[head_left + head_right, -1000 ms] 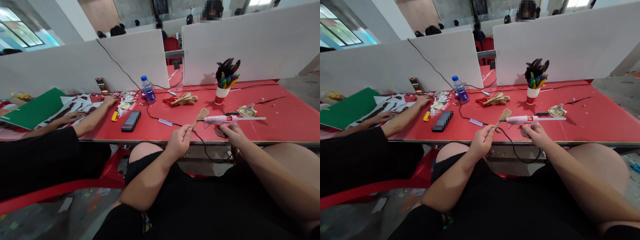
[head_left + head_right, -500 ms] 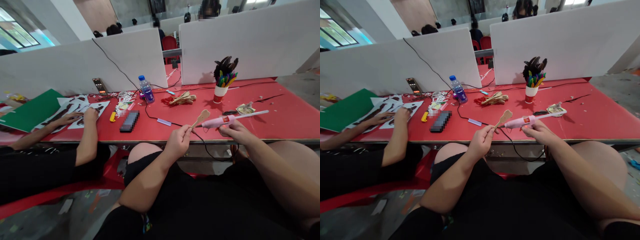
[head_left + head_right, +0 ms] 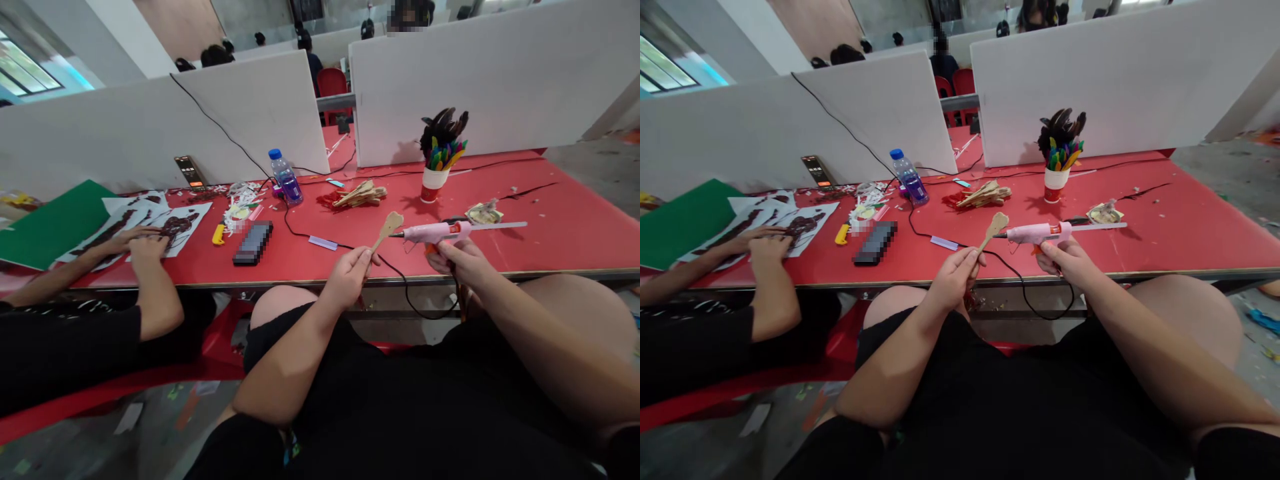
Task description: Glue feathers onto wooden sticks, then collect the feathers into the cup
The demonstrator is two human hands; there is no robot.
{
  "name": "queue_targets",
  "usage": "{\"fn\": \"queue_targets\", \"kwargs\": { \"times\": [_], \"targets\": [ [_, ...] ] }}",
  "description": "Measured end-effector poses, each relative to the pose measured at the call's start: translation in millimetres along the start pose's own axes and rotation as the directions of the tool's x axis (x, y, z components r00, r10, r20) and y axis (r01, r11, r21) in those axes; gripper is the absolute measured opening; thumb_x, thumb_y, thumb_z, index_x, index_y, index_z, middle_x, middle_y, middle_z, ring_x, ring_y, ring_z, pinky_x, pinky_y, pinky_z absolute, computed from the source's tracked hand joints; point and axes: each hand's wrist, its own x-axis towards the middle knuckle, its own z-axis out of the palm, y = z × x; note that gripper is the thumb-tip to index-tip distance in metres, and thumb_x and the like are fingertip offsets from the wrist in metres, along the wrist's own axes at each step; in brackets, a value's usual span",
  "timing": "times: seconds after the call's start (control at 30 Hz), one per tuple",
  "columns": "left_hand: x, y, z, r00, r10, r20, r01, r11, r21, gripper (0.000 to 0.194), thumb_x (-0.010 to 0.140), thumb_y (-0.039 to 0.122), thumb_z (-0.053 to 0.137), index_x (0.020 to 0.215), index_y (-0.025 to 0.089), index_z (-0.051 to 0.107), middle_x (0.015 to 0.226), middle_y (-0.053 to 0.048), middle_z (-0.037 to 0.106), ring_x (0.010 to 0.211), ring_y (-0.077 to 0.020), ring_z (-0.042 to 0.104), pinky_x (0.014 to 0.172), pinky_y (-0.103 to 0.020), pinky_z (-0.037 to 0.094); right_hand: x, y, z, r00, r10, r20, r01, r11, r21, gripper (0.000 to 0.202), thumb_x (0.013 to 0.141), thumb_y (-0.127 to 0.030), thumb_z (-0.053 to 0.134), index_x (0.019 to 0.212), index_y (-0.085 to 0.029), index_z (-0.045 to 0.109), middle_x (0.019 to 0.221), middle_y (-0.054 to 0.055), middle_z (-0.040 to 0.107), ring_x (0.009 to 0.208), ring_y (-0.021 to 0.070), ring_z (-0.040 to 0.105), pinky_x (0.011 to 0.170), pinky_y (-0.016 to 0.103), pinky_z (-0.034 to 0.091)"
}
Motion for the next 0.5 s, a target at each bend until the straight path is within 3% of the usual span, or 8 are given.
{"fn": "queue_targets", "kwargs": {
  "times": [0.17, 0.5],
  "targets": [
    [0, 4, 4.4, 0.996, -0.076, 0.050, 0.084, 0.980, -0.178, 0.051, 0.103, 0.070, 0.066, 0.096, 0.020, 0.060, 0.060, 0.012, 0.029, 0.050, -0.0084, 0.019, 0.048, -0.024, 0.019, -1, -1, 13, 0.999, -0.036, -0.037, 0.035, 0.999, -0.019, 0.059, 0.094, -0.074, 0.084, 0.084, -0.025, 0.053, 0.060, -0.007, 0.041, 0.049, 0.0101, 0.035, 0.046, 0.027, 0.022],
    [0, -2, 9.5, 1.000, -0.010, -0.001, 0.010, 0.984, -0.176, 0.053, 0.104, 0.074, 0.065, 0.097, 0.021, 0.057, 0.058, 0.012, 0.029, 0.048, -0.0078, 0.020, 0.047, -0.024, 0.018, -3, 6, 21, 0.987, -0.105, -0.120, 0.093, 0.991, -0.101, 0.058, 0.095, -0.073, 0.084, 0.080, -0.025, 0.055, 0.058, -0.006, 0.041, 0.050, 0.0114, 0.038, 0.049, 0.031, 0.026]
  ]
}}
